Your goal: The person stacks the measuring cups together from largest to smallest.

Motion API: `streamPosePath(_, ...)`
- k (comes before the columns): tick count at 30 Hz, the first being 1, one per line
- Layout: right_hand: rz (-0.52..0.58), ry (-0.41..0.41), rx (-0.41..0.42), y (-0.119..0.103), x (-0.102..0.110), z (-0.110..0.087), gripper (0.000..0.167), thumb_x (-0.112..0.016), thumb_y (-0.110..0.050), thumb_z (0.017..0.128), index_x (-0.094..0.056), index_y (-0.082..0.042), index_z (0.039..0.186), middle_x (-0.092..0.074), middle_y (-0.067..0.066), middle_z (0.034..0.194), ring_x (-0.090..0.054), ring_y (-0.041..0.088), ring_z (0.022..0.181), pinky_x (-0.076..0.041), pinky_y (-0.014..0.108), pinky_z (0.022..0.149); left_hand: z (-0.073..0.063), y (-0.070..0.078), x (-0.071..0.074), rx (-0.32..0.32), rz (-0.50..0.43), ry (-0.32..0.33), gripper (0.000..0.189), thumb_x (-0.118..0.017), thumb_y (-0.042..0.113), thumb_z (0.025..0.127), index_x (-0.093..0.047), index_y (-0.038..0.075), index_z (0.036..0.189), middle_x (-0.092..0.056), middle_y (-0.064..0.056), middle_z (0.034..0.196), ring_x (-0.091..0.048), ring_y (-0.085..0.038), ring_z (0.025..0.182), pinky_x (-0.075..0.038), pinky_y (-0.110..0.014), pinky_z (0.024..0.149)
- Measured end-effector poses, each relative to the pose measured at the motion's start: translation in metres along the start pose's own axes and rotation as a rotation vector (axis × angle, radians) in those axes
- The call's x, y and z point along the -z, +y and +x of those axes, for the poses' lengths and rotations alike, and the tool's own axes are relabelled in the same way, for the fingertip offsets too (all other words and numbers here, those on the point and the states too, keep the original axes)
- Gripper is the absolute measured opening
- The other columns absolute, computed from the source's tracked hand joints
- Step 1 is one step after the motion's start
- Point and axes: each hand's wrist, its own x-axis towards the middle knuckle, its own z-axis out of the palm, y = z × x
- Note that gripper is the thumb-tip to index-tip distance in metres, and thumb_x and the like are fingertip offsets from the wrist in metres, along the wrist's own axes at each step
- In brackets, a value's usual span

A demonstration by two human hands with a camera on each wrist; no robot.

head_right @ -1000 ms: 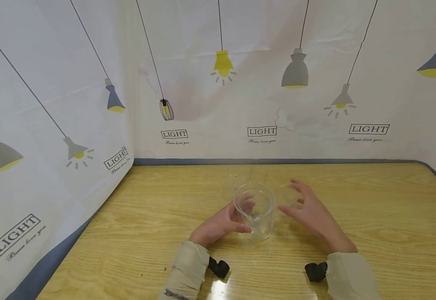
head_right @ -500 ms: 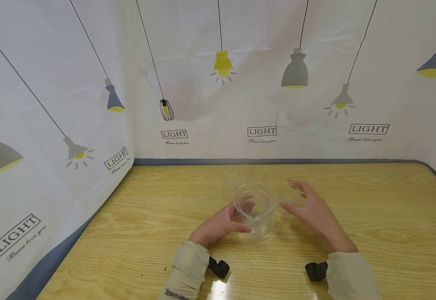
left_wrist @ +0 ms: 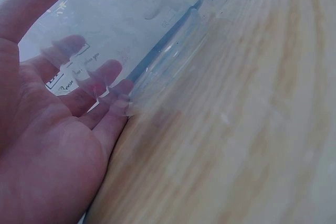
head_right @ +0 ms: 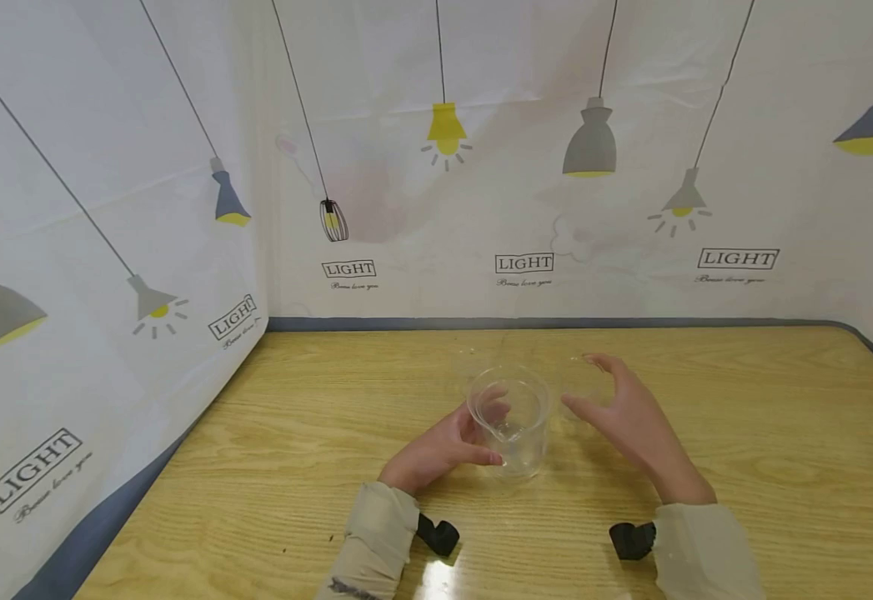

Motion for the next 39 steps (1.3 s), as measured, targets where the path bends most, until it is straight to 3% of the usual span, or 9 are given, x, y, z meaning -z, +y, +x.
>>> streamPosePath(20,-0.006,0.046,0.007,-0.018,0.012,-0.003,0.077,-0.056,-0.052,0.081,-0.024,-0.015,0.140,-0.025,0.022,0.141,-0.025,0.049,0.121,-0.028,0.065,0.082,0.000,0.000,-0.001,-0.001,-0.008,-0.001,0.079,-0.071,0.010,0.075,-0.029,0.037,0.136,-0.032,0.000,0.141,-0.030,-0.011,0.127,-0.029,-0.026,0.099)
streamPosePath(27,-0.033,0.069,0.023,-0.024,0.016,-0.004,0.077,-0.057,-0.052,0.081,-0.026,-0.012,0.139,-0.027,0.021,0.140,-0.030,0.049,0.118,-0.029,0.064,0.081,0.001,-0.001,0.000,0.002,-0.007,0.001,0.081,-0.072,0.011,0.075,-0.026,0.032,0.139,-0.032,0.000,0.140,-0.030,-0.011,0.127,-0.029,-0.026,0.099)
streamPosePath(39,-0.033,0.117,0.054,-0.038,0.020,-0.007,0.073,-0.059,-0.048,0.080,-0.029,-0.015,0.138,-0.030,0.017,0.139,-0.031,0.045,0.119,-0.029,0.063,0.082,0.001,-0.004,0.002,-0.003,0.006,0.006,0.081,-0.072,0.009,0.075,-0.027,0.033,0.138,-0.033,0.000,0.140,-0.030,-0.010,0.126,-0.029,-0.027,0.099)
